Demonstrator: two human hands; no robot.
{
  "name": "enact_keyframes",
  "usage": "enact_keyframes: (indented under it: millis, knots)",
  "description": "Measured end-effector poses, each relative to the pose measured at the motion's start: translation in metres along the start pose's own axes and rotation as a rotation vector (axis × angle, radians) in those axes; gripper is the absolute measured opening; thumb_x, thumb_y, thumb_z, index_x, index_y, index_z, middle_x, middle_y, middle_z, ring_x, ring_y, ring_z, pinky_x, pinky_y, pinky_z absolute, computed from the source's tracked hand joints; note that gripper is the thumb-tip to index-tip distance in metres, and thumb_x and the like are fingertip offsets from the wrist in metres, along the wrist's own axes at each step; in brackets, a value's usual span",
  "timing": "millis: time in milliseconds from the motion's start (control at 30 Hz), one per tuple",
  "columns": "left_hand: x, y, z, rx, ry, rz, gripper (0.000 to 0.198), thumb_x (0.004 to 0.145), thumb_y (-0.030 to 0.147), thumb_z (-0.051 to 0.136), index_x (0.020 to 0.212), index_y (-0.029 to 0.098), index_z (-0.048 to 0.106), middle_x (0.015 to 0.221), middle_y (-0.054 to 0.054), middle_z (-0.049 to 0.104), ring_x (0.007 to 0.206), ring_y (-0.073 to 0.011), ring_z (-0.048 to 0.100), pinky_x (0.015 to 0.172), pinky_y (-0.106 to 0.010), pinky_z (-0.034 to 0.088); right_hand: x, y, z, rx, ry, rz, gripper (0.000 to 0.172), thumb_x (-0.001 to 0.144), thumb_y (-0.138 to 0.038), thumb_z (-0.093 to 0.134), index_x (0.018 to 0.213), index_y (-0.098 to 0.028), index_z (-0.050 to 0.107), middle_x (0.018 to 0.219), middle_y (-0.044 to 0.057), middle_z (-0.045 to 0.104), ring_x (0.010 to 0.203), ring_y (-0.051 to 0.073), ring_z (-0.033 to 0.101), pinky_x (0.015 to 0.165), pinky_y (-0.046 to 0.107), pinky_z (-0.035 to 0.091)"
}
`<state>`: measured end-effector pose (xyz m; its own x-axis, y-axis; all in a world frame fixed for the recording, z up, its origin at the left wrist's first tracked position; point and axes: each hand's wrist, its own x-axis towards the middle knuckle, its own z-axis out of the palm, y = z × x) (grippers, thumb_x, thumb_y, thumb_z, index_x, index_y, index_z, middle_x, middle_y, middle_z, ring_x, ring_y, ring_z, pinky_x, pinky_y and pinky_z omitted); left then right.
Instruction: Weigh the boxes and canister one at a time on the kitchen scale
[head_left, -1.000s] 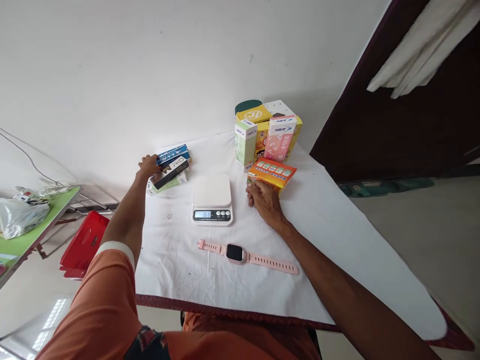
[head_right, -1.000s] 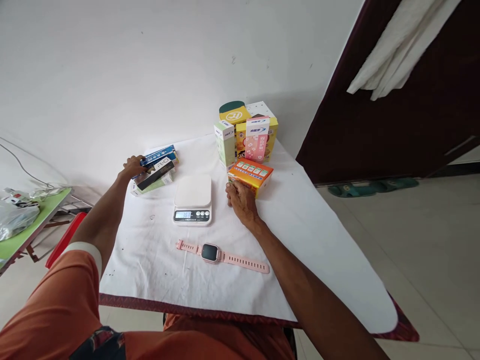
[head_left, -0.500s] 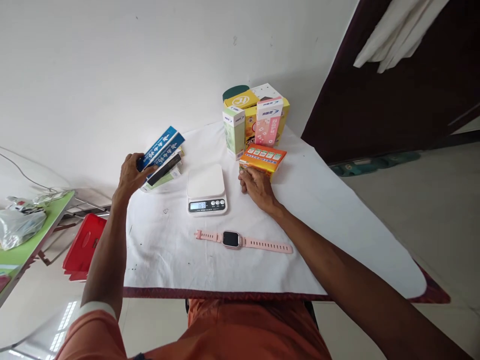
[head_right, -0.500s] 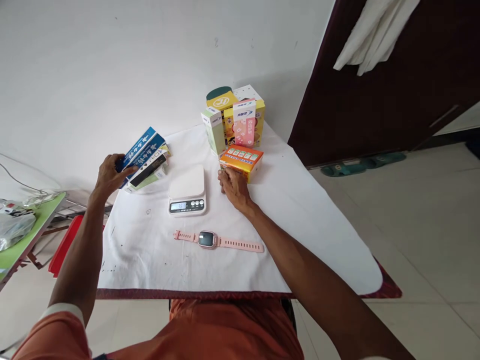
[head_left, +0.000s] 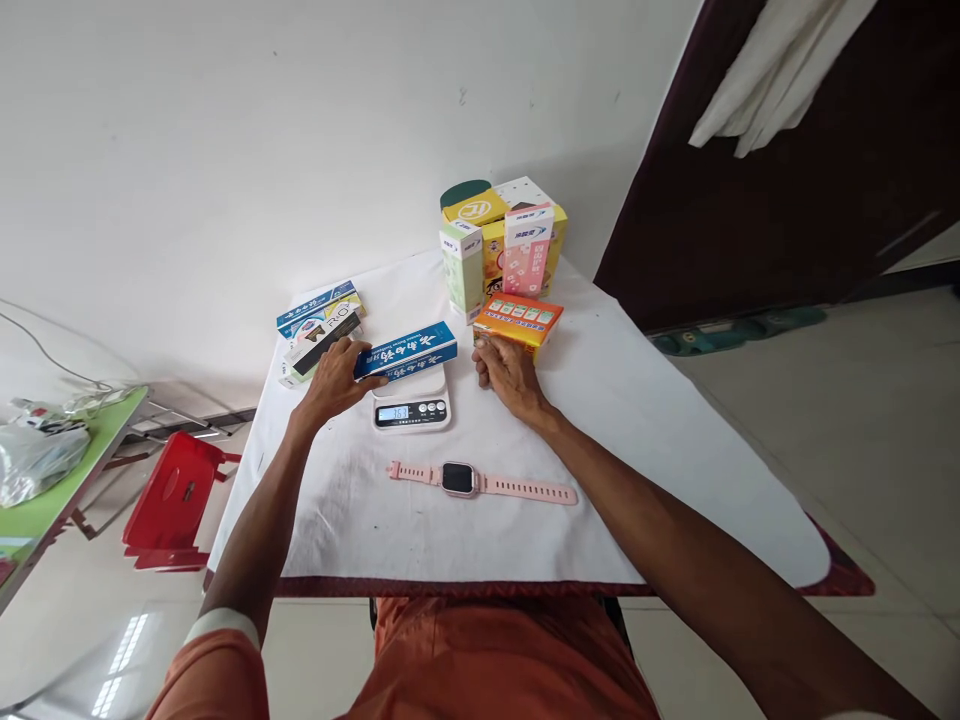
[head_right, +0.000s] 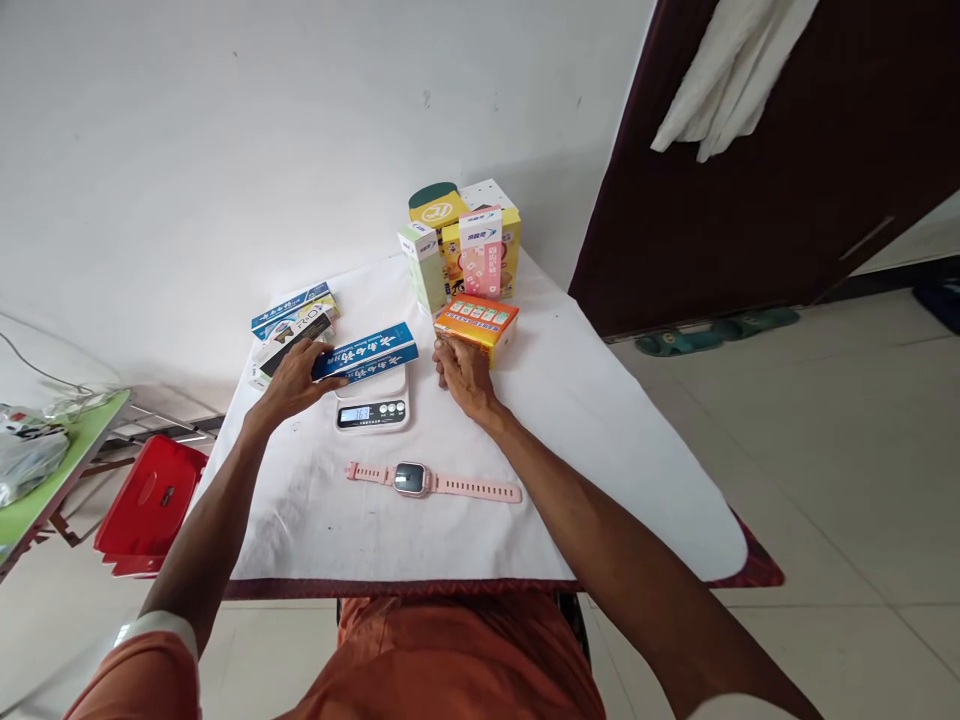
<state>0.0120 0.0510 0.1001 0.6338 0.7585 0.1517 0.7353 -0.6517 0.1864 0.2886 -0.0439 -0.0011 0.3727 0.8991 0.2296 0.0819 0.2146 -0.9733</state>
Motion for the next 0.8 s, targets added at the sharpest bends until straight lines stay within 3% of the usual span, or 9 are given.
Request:
enact_keyframes:
  millis: [200, 267, 333, 467, 533, 600, 800]
  knots:
    - [0.0, -0.006, 0.006, -0.062, -0.019, -0.023, 0.059, 0.092, 0.058, 0.071, 0.139, 0.023, 0.064, 0.119, -0.012, 0.064, 0.118, -0.0343, 0.063, 0.105, -0.053, 0.05, -0.001, -0.001, -0.001, -0.002, -0.011, -0.006, 0.063, 0.093, -0.083, 0.053, 0.076, -0.022, 0.056, 0.065, -0.002, 0.055, 0.049, 0.01, 0.052, 0.047, 0.024, 0.046]
    - [-0.007, -0.009, 0.004, -0.107, 0.047, -0.042, 0.064, 0.09, 0.06, 0.075, 0.143, 0.026, 0.063, 0.126, -0.012, 0.065, 0.124, -0.0354, 0.062, 0.109, -0.055, 0.049, -0.001, -0.001, -0.001, 0.002, -0.004, -0.003, 0.062, 0.093, -0.083, 0.055, 0.077, -0.022, 0.057, 0.065, -0.002, 0.055, 0.05, 0.011, 0.052, 0.047, 0.024, 0.046]
    - [-0.018, -0.011, 0.005, -0.189, 0.214, -0.062, 0.062, 0.091, 0.059, 0.074, 0.142, 0.026, 0.064, 0.13, -0.012, 0.066, 0.127, -0.0339, 0.062, 0.111, -0.052, 0.05, -0.001, -0.001, 0.0, 0.008, 0.008, -0.001, 0.062, 0.092, -0.082, 0.056, 0.077, -0.023, 0.056, 0.064, -0.002, 0.054, 0.051, 0.011, 0.052, 0.046, 0.024, 0.046]
    - [-0.043, -0.015, 0.02, -0.266, 0.736, -0.121, 0.04, 0.103, 0.049, 0.061, 0.13, 0.021, 0.069, 0.127, -0.014, 0.068, 0.124, -0.0284, 0.065, 0.106, -0.045, 0.054, 0.0, -0.001, 0.001, -0.015, 0.001, -0.008, 0.062, 0.094, -0.081, 0.053, 0.075, -0.022, 0.056, 0.063, -0.002, 0.054, 0.048, 0.01, 0.051, 0.046, 0.024, 0.045]
    - [-0.05, -0.018, 0.029, -0.253, 0.891, -0.161, 0.036, 0.105, 0.046, 0.058, 0.126, 0.02, 0.07, 0.124, -0.014, 0.069, 0.121, -0.0272, 0.065, 0.101, -0.043, 0.055, 0.0, 0.0, 0.001, -0.032, -0.005, -0.012, 0.062, 0.094, -0.081, 0.052, 0.075, -0.022, 0.056, 0.063, -0.002, 0.054, 0.047, 0.01, 0.052, 0.046, 0.025, 0.045]
    - [-0.052, -0.021, 0.035, -0.256, 0.927, -0.194, 0.034, 0.105, 0.045, 0.056, 0.123, 0.019, 0.07, 0.122, -0.014, 0.07, 0.118, -0.026, 0.067, 0.096, -0.041, 0.056, 0.0, 0.001, 0.0, -0.039, -0.008, -0.014, 0.062, 0.094, -0.081, 0.052, 0.076, -0.022, 0.056, 0.064, -0.002, 0.055, 0.047, 0.01, 0.053, 0.047, 0.025, 0.044]
    - [-0.049, -0.03, 0.043, -0.259, 0.874, -0.246, 0.034, 0.106, 0.045, 0.054, 0.121, 0.019, 0.068, 0.12, -0.014, 0.07, 0.112, -0.0251, 0.067, 0.096, -0.042, 0.056, 0.0, 0.002, 0.001, -0.04, -0.006, -0.009, 0.066, 0.091, -0.086, 0.051, 0.076, -0.022, 0.056, 0.063, -0.002, 0.055, 0.047, 0.01, 0.052, 0.047, 0.025, 0.044]
